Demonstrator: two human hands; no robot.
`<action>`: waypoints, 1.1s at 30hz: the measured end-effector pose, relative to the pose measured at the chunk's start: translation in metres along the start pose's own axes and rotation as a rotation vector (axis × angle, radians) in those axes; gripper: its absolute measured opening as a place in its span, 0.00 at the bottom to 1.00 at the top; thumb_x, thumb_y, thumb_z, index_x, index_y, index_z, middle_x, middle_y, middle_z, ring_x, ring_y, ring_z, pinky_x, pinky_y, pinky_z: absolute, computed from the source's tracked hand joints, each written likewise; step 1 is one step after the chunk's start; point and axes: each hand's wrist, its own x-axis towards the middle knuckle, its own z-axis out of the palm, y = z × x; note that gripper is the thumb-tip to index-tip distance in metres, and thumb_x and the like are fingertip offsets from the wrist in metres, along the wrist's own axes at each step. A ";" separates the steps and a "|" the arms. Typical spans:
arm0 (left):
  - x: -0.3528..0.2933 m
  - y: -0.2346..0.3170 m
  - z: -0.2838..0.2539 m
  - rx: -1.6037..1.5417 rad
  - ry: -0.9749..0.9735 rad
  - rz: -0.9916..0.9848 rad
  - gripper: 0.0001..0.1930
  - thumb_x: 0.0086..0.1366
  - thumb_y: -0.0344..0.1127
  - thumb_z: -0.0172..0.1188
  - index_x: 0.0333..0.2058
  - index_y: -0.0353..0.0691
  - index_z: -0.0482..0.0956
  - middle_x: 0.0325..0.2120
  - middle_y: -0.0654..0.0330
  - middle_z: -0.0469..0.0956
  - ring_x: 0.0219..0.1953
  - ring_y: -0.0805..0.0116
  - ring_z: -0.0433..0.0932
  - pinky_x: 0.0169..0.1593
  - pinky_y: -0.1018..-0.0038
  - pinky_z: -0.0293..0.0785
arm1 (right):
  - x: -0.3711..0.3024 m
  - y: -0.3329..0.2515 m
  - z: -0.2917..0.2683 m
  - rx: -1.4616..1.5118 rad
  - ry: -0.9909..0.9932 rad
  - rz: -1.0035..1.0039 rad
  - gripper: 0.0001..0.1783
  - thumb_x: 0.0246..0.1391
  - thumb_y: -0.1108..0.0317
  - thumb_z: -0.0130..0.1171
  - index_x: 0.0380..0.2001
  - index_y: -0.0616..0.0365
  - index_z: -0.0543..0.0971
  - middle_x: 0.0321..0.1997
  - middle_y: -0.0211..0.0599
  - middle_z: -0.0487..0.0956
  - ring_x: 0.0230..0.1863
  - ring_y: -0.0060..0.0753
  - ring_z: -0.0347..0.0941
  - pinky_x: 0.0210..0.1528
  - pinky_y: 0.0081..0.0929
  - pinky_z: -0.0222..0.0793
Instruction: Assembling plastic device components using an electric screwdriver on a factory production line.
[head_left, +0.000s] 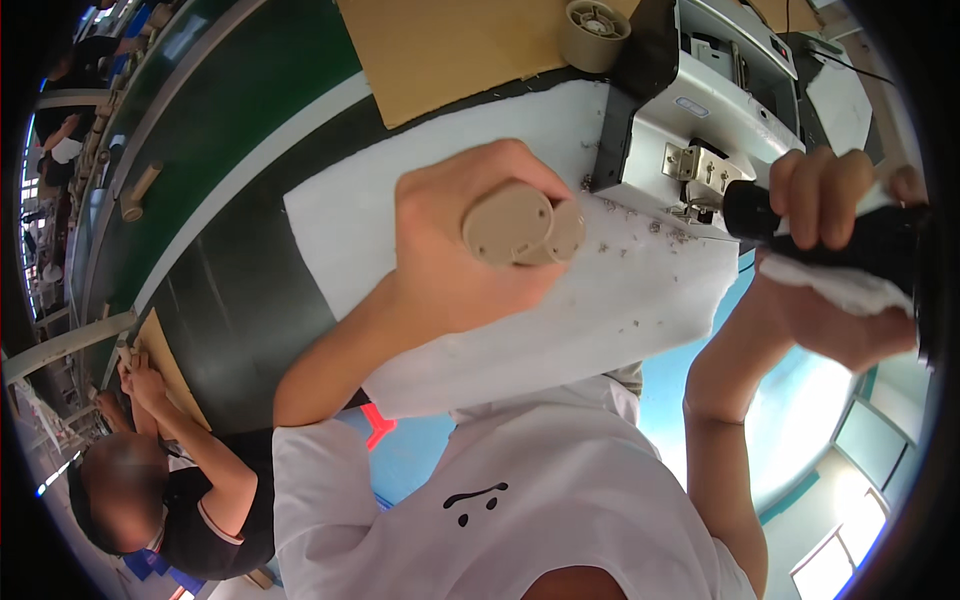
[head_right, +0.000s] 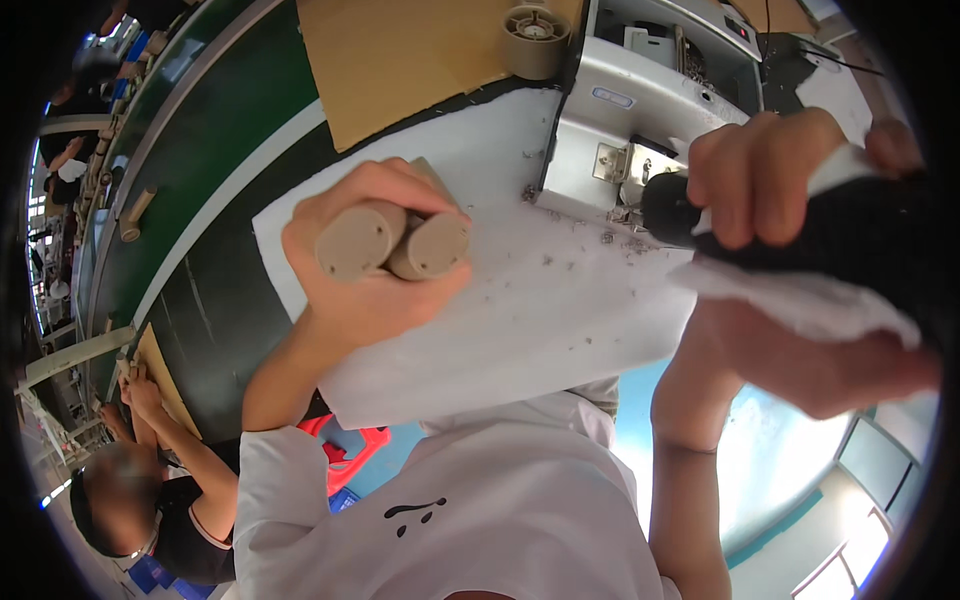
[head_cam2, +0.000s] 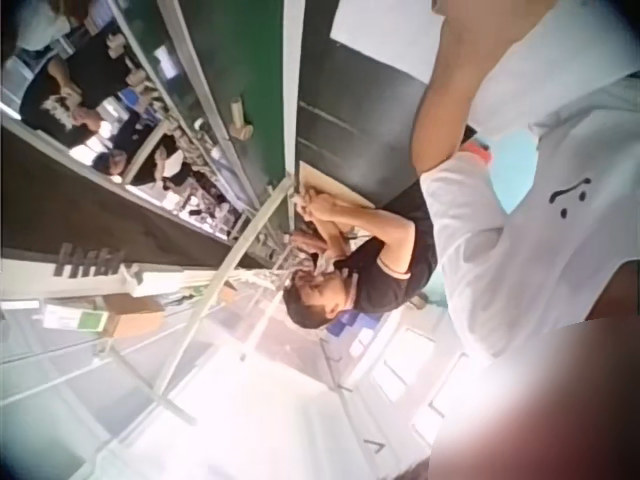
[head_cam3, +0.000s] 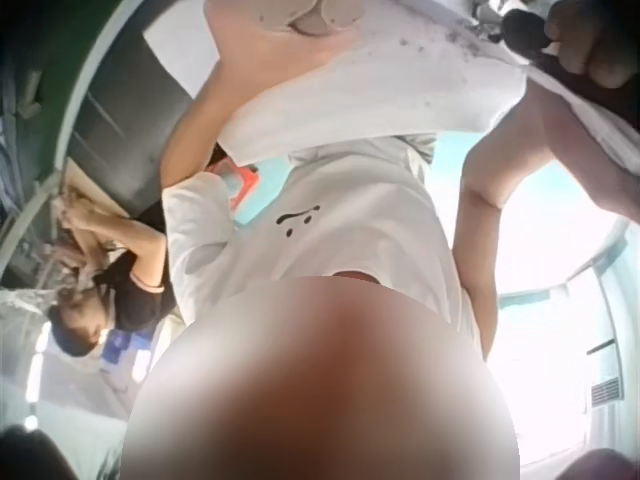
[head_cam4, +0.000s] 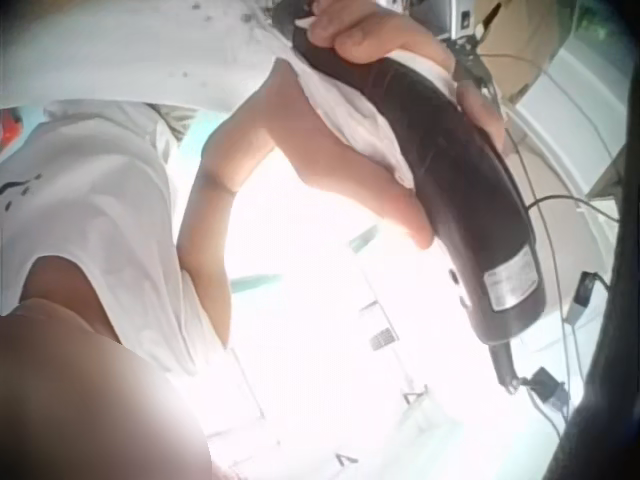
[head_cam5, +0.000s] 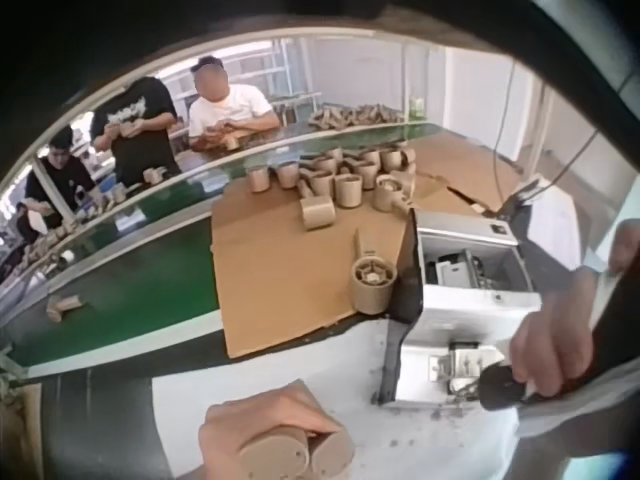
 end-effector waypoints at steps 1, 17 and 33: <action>0.000 0.002 -0.002 0.026 0.001 -0.030 0.16 0.39 0.16 0.67 0.29 0.35 0.77 0.22 0.59 0.78 0.23 0.72 0.75 0.29 0.79 0.70 | 0.000 0.000 -0.007 -0.101 -0.013 0.027 0.46 0.52 0.23 0.41 0.57 0.51 0.66 0.30 0.32 0.66 0.28 0.27 0.62 0.38 0.31 0.57; 0.002 0.003 0.004 0.053 -0.093 -0.088 0.15 0.39 0.17 0.67 0.29 0.36 0.77 0.21 0.61 0.76 0.22 0.74 0.73 0.27 0.81 0.68 | -0.011 0.018 0.001 0.289 0.257 0.265 0.40 0.58 0.29 0.37 0.53 0.54 0.66 0.26 0.30 0.65 0.23 0.24 0.60 0.35 0.28 0.58; 0.002 0.008 0.010 0.113 -0.095 -0.132 0.14 0.40 0.20 0.68 0.28 0.39 0.77 0.24 0.61 0.76 0.25 0.66 0.76 0.29 0.76 0.70 | -0.002 0.008 0.083 0.506 0.297 -0.038 0.16 0.45 0.60 0.75 0.16 0.41 0.75 0.23 0.19 0.73 0.33 0.16 0.65 0.44 0.09 0.63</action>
